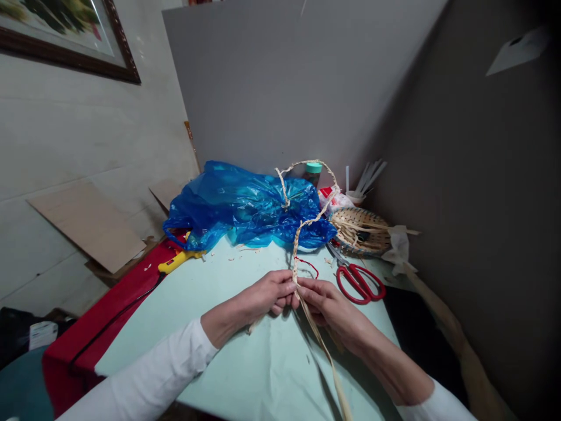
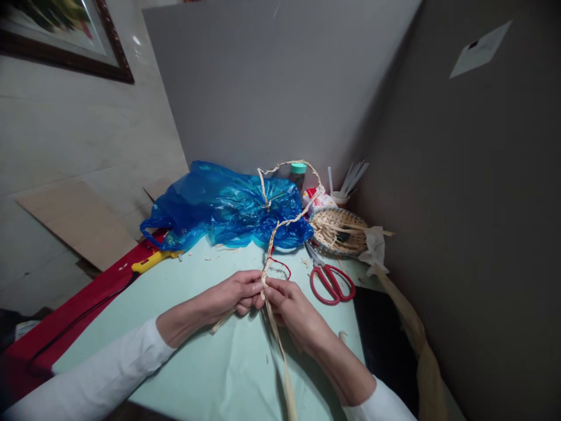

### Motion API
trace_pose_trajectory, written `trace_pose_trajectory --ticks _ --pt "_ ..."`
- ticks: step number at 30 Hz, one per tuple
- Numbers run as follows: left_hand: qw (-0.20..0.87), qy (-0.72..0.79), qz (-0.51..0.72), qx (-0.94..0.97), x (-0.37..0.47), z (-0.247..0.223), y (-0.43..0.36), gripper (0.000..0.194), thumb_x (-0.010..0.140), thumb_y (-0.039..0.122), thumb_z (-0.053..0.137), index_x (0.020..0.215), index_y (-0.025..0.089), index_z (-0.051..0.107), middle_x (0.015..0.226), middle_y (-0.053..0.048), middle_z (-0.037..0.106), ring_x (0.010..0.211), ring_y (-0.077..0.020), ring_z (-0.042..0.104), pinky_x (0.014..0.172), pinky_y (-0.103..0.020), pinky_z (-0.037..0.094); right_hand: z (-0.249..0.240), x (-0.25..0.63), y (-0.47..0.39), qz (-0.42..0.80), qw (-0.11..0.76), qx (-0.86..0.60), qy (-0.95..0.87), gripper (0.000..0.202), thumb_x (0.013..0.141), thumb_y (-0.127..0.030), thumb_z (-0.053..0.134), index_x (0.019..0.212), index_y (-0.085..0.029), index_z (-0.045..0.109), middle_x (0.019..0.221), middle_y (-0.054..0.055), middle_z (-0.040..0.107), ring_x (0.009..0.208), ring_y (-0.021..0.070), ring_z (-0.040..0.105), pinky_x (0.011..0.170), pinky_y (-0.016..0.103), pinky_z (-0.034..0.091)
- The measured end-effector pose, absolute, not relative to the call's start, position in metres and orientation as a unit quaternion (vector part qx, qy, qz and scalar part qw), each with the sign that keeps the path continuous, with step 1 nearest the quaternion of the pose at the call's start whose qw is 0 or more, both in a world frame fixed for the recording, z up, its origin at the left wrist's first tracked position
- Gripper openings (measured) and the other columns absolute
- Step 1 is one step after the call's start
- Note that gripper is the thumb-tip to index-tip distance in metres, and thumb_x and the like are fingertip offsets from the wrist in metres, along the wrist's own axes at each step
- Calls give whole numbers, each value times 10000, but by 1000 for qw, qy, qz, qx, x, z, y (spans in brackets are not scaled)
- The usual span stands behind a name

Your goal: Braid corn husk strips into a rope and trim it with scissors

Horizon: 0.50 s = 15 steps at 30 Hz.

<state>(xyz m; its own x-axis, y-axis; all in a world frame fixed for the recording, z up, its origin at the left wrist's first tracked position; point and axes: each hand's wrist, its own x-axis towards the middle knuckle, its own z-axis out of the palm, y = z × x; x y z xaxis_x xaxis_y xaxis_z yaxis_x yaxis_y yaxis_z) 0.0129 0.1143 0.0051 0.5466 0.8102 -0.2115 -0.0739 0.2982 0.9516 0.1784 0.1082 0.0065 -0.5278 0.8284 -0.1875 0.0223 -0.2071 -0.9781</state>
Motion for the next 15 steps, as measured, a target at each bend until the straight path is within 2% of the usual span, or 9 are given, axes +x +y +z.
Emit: trace_pose_trajectory --ticks 2,5,7,9,12,15 --pt "733 369 295 489 12 6 114 165 853 319 551 895 165 509 616 26 516 413 -24 241 404 -190 94 7 181 109 626 275 -381 -622 267 924 -399 462 840 -161 549 651 -21 474 510 77 259 481 235 173" --pt "724 403 305 469 11 5 114 155 799 288 580 866 152 549 528 66 455 373 -17 187 392 -201 80 11 183 106 414 217 -443 -765 240 945 -274 392 807 -163 553 668 21 545 554 105 359 539 255 229" --pt "688 445 319 476 13 3 111 127 764 264 585 768 138 570 494 59 457 350 -19 207 382 -215 88 14 183 102 248 148 -504 -814 232 932 -212 385 778 -161 550 614 26 533 528 112 335 545 277 201" --pt "646 480 330 493 16 -1 109 138 742 242 575 652 139 558 481 30 503 339 -24 251 376 -225 103 18 183 99 152 93 -539 -823 246 930 -211 382 766 -159 557 584 34 529 491 111 295 533 294 167" --pt "595 508 347 518 22 -4 106 178 727 223 555 570 141 551 478 8 540 350 -29 285 383 -223 129 24 182 94 160 91 -527 -830 298 944 -246 370 739 -164 570 603 51 568 486 114 359 524 286 186" --pt "583 511 376 507 24 -4 105 169 710 219 561 558 148 547 429 53 440 365 -35 268 391 -224 134 28 179 89 218 127 -499 -829 322 953 -260 347 747 -171 579 614 43 598 488 114 430 517 264 230"
